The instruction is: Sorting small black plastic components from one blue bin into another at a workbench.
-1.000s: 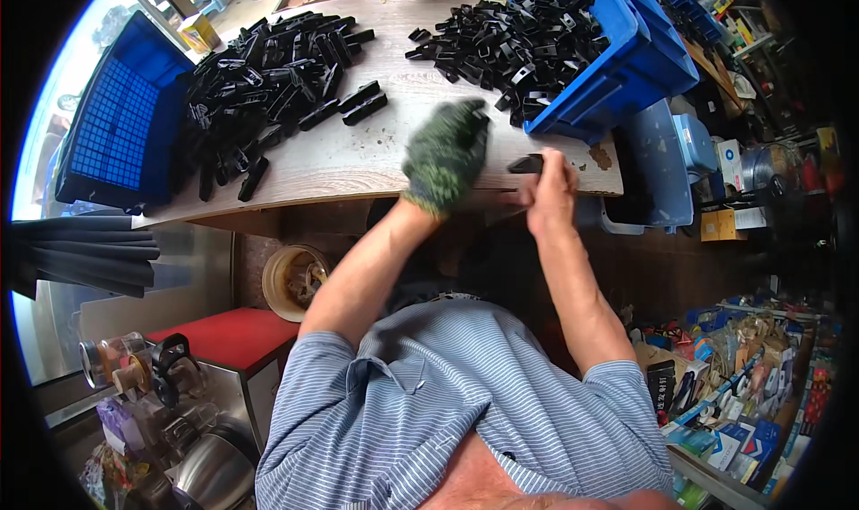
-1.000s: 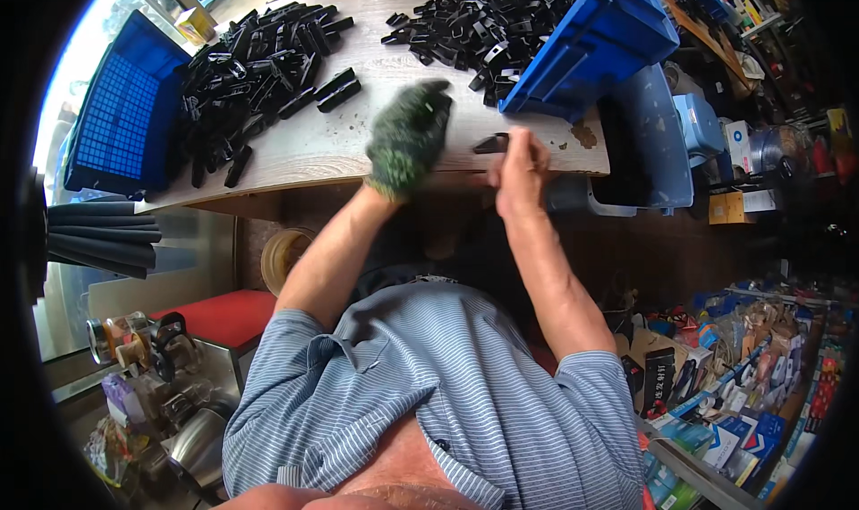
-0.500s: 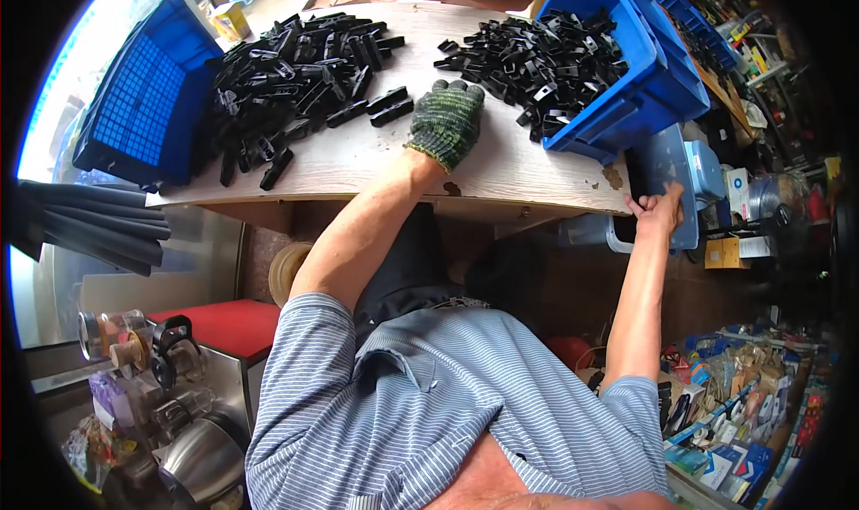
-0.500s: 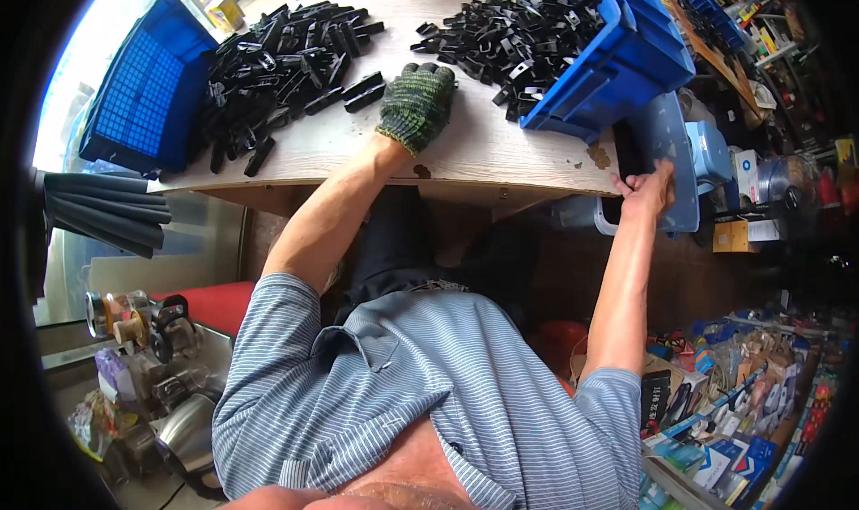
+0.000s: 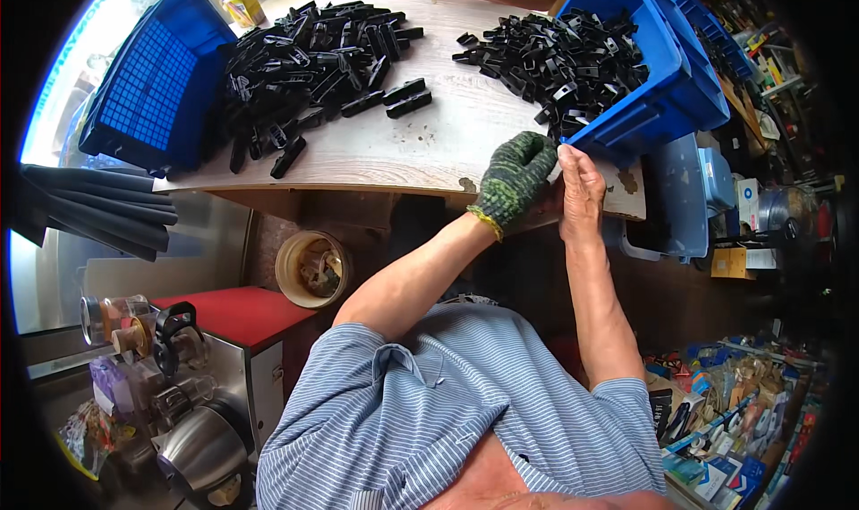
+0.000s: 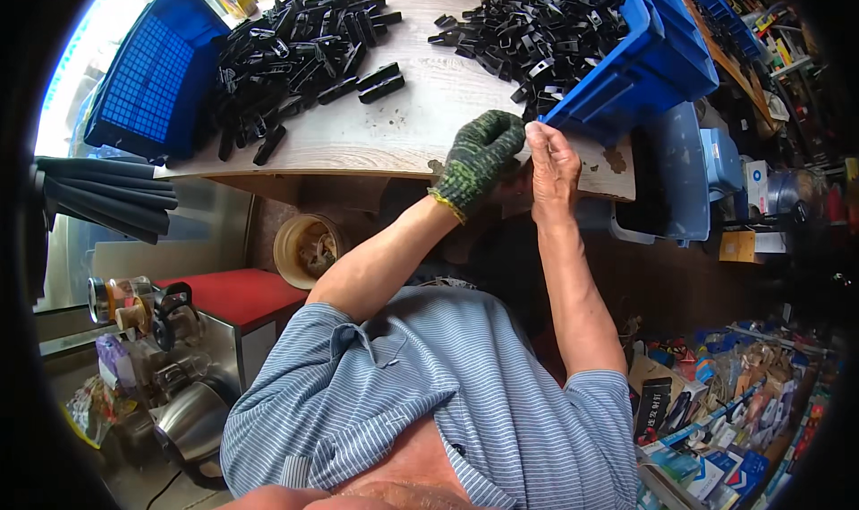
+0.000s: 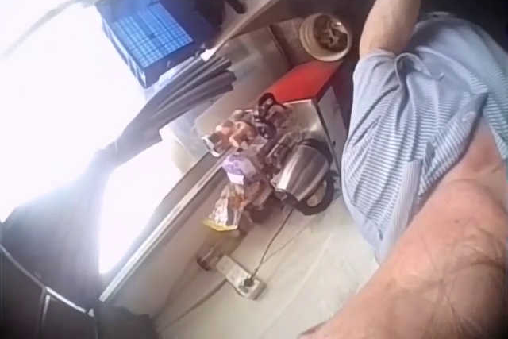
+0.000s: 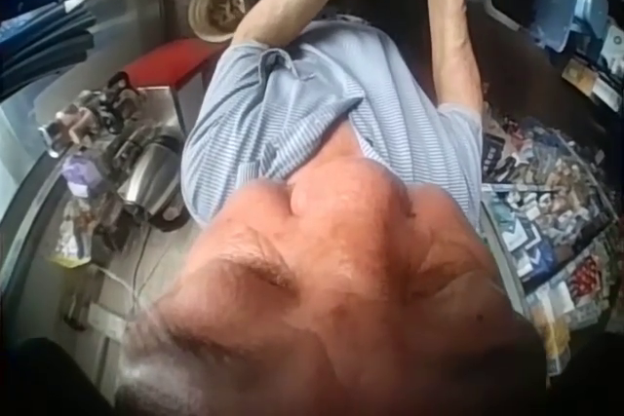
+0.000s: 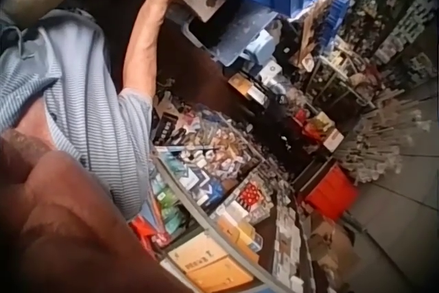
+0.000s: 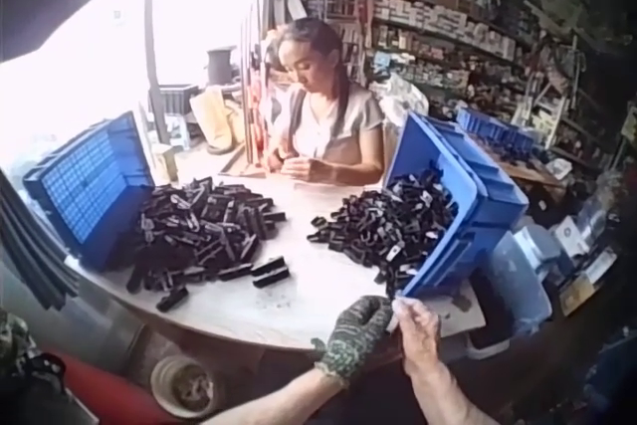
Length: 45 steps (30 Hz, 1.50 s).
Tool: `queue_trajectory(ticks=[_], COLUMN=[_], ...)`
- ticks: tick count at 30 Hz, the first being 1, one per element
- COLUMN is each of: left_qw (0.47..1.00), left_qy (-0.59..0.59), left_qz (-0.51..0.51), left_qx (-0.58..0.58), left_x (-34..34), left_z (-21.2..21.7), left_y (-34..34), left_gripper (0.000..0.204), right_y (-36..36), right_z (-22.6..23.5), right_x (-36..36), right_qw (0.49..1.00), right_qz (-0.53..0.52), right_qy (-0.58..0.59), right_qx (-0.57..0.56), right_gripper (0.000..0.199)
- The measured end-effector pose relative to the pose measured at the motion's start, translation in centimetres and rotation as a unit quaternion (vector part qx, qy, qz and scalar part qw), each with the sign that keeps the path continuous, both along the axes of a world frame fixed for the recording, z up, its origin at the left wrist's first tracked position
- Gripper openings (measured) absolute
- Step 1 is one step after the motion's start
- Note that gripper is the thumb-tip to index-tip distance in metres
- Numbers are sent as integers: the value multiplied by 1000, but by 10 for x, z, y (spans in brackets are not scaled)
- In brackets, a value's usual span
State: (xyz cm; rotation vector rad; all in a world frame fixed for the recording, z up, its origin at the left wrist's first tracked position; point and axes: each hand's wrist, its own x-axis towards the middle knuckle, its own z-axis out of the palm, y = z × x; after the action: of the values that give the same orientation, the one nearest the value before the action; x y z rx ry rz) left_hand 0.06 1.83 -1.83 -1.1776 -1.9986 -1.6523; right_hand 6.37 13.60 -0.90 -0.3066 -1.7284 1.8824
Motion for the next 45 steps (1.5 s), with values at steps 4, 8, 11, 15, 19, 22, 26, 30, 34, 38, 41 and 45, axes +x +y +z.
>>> queue_trajectory(ticks=[4, 8, 11, 15, 19, 22, 26, 30, 34, 38, 41, 45], left_qw=[921, 987, 991, 968, 918, 896, 887, 903, 895, 882, 887, 976], left_qy=[-361, -122, -24, 8, 34, 19, 57, 97, 102, 133, 141, -160], left_qz=[-78, -28, 5, 133, 303, 301, 281, 293, 302, 303, 294, 53], left_qx=[123, -102, -132, -213, -255, -325, -362, -298, -312, -336, -327, -134], left_x=[9, 3, 2, -10, -71, -73, -55, -55, -58, -62, -60, -20], left_z=[8, 28, 30, 31, 20, 21, 31, 17, 17, 17, 17, 30], left_y=[6, -18, -26, -56, -109, -121, -123, -131, -140, -148, -143, -113], left_gripper=[31, 50, 56, 42, 41, 36, 25, 20, 19, 19, 19, 15], right_y=[-3, 0, -4, -23, -33, -30, -32, -32, -28, -29, -31, -32], right_z=[-4, -10, -8, 17, 24, 24, 27, 23, 19, 23, 26, 24], right_x=[4, 6, 7, 8, 5, 3, 4, 4, 6, 6, 4, 3], right_qw=[999, 999, 998, 994, 985, 983, 984, 987, 987, 981, 983, 978], right_qz=[-33, -12, 5, 20, 11, 13, 14, 13, 18, 6, -9, -32], right_qy=[-19, -33, -62, -101, -121, -121, -121, -114, -93, -98, -115, -119], right_qx=[-18, -5, 20, -38, -124, -135, -126, -111, -133, -169, -145, -166], right_gripper=[25, 22, 21, 33, 40, 40, 41, 43, 37, 33, 45, 45])
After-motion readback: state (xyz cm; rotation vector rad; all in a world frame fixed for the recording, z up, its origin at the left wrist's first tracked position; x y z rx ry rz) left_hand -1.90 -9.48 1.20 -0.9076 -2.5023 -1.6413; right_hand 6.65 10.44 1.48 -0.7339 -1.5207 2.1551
